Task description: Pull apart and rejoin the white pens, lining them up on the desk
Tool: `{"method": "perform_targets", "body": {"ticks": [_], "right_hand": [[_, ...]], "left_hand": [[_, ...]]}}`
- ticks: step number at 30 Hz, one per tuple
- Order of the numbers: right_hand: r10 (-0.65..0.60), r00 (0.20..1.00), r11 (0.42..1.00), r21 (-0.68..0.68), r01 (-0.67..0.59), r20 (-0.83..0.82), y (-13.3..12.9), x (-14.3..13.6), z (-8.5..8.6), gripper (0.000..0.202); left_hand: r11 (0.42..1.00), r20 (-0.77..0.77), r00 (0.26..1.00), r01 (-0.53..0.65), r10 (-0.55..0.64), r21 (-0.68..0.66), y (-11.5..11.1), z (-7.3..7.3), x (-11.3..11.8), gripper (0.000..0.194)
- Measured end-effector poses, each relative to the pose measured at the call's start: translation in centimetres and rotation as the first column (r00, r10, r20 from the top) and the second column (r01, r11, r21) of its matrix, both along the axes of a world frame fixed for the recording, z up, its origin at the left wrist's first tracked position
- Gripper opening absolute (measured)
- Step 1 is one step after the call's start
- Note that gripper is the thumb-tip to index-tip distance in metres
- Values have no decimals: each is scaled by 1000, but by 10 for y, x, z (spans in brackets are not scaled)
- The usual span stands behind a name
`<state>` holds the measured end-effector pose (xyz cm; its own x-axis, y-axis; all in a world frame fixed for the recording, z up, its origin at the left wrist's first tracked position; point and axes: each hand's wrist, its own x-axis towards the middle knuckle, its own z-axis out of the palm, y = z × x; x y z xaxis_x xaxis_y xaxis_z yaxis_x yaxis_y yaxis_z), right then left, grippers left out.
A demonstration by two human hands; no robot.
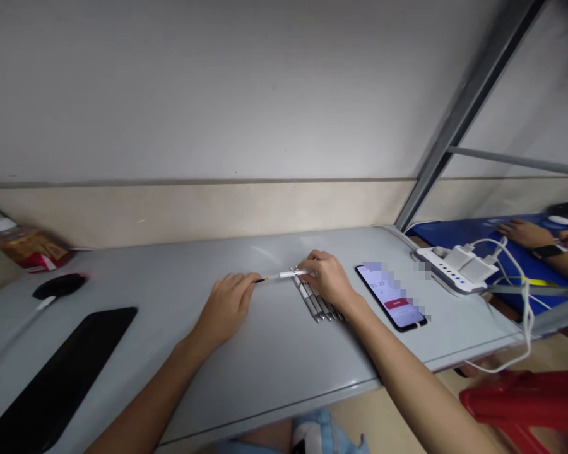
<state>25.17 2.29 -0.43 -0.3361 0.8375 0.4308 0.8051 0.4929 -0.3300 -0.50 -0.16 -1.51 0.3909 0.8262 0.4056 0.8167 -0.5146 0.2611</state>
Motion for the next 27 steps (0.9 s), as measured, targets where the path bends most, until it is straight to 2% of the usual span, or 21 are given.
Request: {"method": "perform_targets", "body": {"ticks": [13,20,27], "right_hand": [[170,983,985,52,-167,-75,-2,-5,-4,19],[270,962,962,56,-268,-46,-7,-15,-4,19],[321,943,947,56,-317,-85,-9,-16,1,17]], "left_hand": [[994,50,996,71,-67,-83,-4,3,5,28],[985,143,989,63,-39,-163,-9,1,10,23],[983,187,982,69,-36,-172,-8,-1,7,20]]}}
